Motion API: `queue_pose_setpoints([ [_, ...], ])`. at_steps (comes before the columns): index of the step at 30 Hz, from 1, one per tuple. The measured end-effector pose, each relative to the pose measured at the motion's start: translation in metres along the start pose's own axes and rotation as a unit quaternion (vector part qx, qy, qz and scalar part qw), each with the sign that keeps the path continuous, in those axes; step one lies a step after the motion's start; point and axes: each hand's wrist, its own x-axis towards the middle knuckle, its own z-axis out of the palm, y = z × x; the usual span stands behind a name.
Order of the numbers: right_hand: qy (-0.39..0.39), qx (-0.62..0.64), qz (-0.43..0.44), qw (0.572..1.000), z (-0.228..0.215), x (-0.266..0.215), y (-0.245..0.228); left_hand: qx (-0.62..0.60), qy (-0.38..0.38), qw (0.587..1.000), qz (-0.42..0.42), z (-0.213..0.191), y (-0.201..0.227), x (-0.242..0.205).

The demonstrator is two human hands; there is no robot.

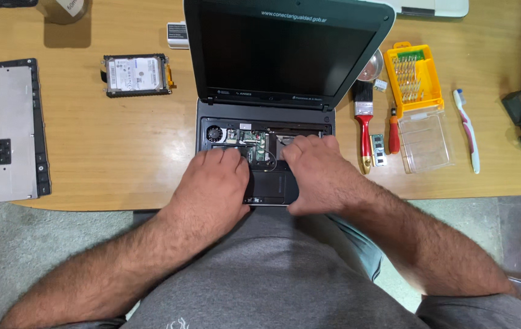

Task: The person removes the palm rest cover from a laptop, disconnects internal cables, and uses a screwdriver to unscrew and remove a small component from the motherboard. The person then reconnects the cables and reattaches the palm rest cover.

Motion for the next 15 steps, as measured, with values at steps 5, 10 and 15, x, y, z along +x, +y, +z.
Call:
queue_pose_setpoints([
  [5,0.003,-0.017,-0.001,1.000,-0.002,-0.002,-0.004,-0.020,0.004,1.000,0.013,0.001,-0.007,0.003],
  [10,0.010,-0.021,0.000,1.000,-0.004,-0.004,-0.005,-0.011,0.014,1.000,0.013,0.002,-0.008,0.009],
  [15,0.019,-0.034,0.009,0.999,0.007,-0.004,-0.007,0.001,0.030,0.999,0.024,0.006,-0.009,0.014],
])
